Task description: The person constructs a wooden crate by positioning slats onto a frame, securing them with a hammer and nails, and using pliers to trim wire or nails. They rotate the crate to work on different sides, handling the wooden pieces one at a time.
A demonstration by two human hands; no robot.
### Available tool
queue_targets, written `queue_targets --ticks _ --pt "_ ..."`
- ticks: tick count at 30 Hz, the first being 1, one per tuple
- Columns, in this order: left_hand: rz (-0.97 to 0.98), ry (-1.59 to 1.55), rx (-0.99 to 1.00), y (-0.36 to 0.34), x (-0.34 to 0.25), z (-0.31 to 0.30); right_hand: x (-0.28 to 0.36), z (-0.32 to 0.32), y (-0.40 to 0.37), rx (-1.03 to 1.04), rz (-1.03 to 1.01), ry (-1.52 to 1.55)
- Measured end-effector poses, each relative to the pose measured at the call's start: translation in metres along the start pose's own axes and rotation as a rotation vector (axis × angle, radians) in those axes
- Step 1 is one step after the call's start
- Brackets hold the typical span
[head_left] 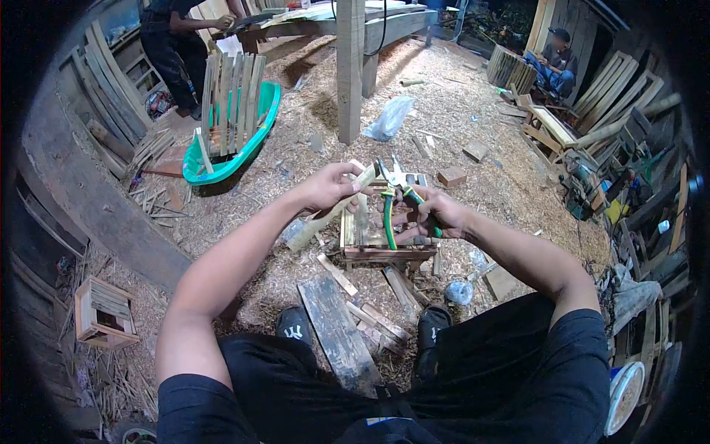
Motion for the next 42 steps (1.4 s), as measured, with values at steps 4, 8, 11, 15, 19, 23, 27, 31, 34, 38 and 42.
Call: queue_targets --ticks 4,8,11,15,19,23,27,31,34,38,42 --pt "0.028 -0.008 0.010 -0.005 -0.007 0.004 0.003 0.003 0.000 0.071 -0.003 -0.103" --pt "0.095 -0.014 0.058 -0.006 -0.008 0.006 0.004 0.012 -0.003 0.117 0.006 -0.039" --pt "0.089 -0.005 0.060 -0.011 -0.017 0.011 0.003 0.008 -0.001 0.119 0.010 -0.054" --pt "0.048 -0.042 0.059 -0.012 -0.019 0.011 0.010 0.016 -0.004 0.100 -0.007 0.019" --pt "-0.095 -0.089 -0.029 -0.009 -0.015 0.007 0.006 0.003 0.002 0.056 -0.014 0.025" --pt "-0.205 -0.154 -0.146 -0.009 -0.016 0.008 0.008 -0.001 0.005 -0.115 -0.026 -0.042" --pt "-0.193 -0.206 -0.136 -0.005 -0.012 0.007 0.012 -0.026 0.012 -0.374 -0.017 -0.471" --pt "-0.202 -0.219 -0.101 -0.002 -0.010 0.009 0.019 -0.039 0.013 -0.507 -0.237 -1.048" --pt "-0.212 -0.204 -0.087 -0.005 -0.016 0.011 0.023 -0.027 0.006 -0.485 -0.333 -1.327" --pt "-0.210 -0.178 -0.070 -0.008 -0.019 0.013 0.028 -0.010 -0.001 -0.574 -0.371 -1.814" --pt "-0.188 -0.217 -0.045 -0.008 -0.018 0.014 0.033 0.004 -0.007 -0.615 -0.405 -2.128"
Point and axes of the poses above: each hand's wrist, its own y-axis towards the middle knuckle, its own z-axis out of the palm, x = y × z, the point moved 6 cm from there along y, towards the middle knuckle, and after that the axes turned 2 degrees about x, right-handed, at the moved point
